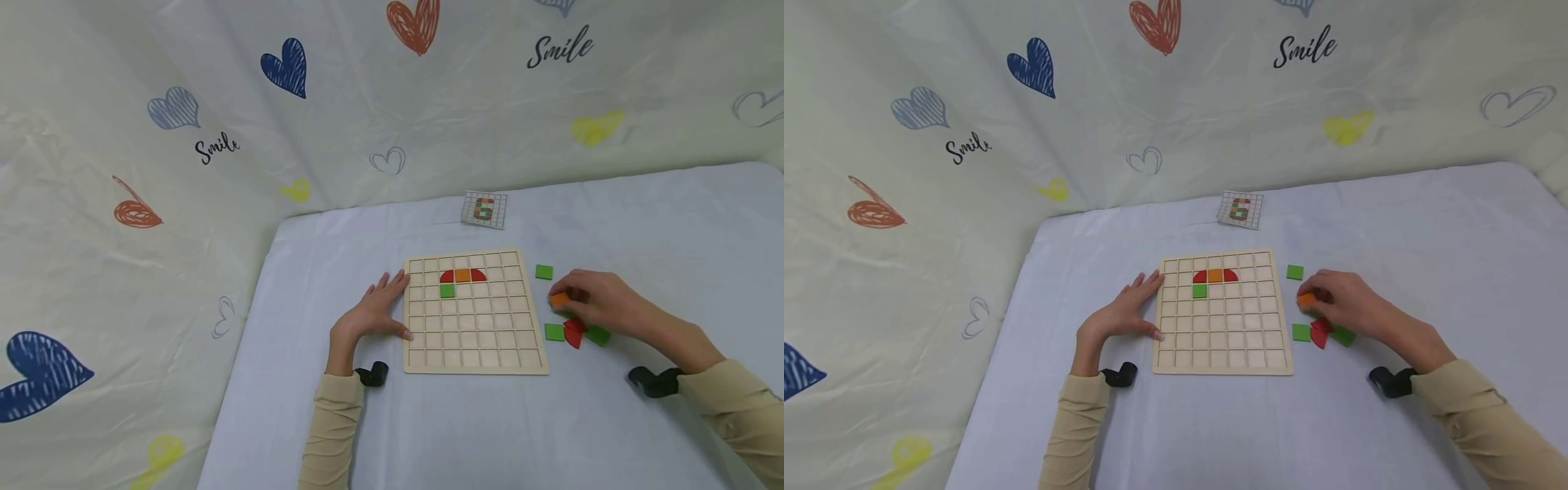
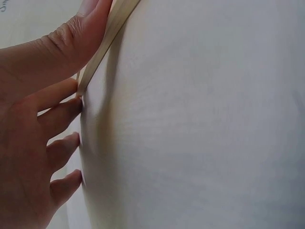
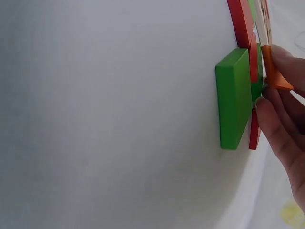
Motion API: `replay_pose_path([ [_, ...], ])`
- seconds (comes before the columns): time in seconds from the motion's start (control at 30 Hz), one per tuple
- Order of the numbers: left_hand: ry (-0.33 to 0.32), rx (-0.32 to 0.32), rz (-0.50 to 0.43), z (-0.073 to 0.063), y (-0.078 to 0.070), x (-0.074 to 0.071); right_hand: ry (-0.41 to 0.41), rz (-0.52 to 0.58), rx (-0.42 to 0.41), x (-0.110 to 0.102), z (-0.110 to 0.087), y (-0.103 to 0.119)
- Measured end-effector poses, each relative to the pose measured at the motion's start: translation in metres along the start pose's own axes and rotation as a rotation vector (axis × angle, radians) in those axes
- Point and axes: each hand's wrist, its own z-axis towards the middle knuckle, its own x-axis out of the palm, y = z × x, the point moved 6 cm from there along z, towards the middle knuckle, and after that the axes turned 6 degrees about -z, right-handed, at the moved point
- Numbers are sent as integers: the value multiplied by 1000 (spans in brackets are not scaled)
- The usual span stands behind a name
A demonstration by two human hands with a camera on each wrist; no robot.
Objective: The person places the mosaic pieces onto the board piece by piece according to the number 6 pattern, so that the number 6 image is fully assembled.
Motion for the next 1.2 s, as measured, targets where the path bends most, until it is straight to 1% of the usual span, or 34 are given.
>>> replay_pose_path([
  [0.1, -1, -2, 7, 1, 1, 0, -46, 30, -17, -1, 0, 2],
  [0.2, 0, -9, 12, 1, 1, 1, -62, 53, -9, -1, 1, 5],
  [0.47, 0, -10, 14, 1, 1, 1, -54, 63, -22, -1, 8, 15],
  [0.6, 0, -8, 12, 0, 0, 0, -38, 96, -9, 0, 11, 18],
  [0.8, 1, -6, 7, 0, -1, -1, 26, 157, 79, 5, 20, 22],
  [0.87, 1, -6, 2, 0, -2, -1, 40, 175, 95, 7, 22, 23],
  [0.97, 3, -6, 2, 0, -1, -1, 49, 205, 96, 10, 25, 26],
  [1.2, 2, -6, 0, 0, -1, 0, 54, 253, 66, 15, 31, 35],
])
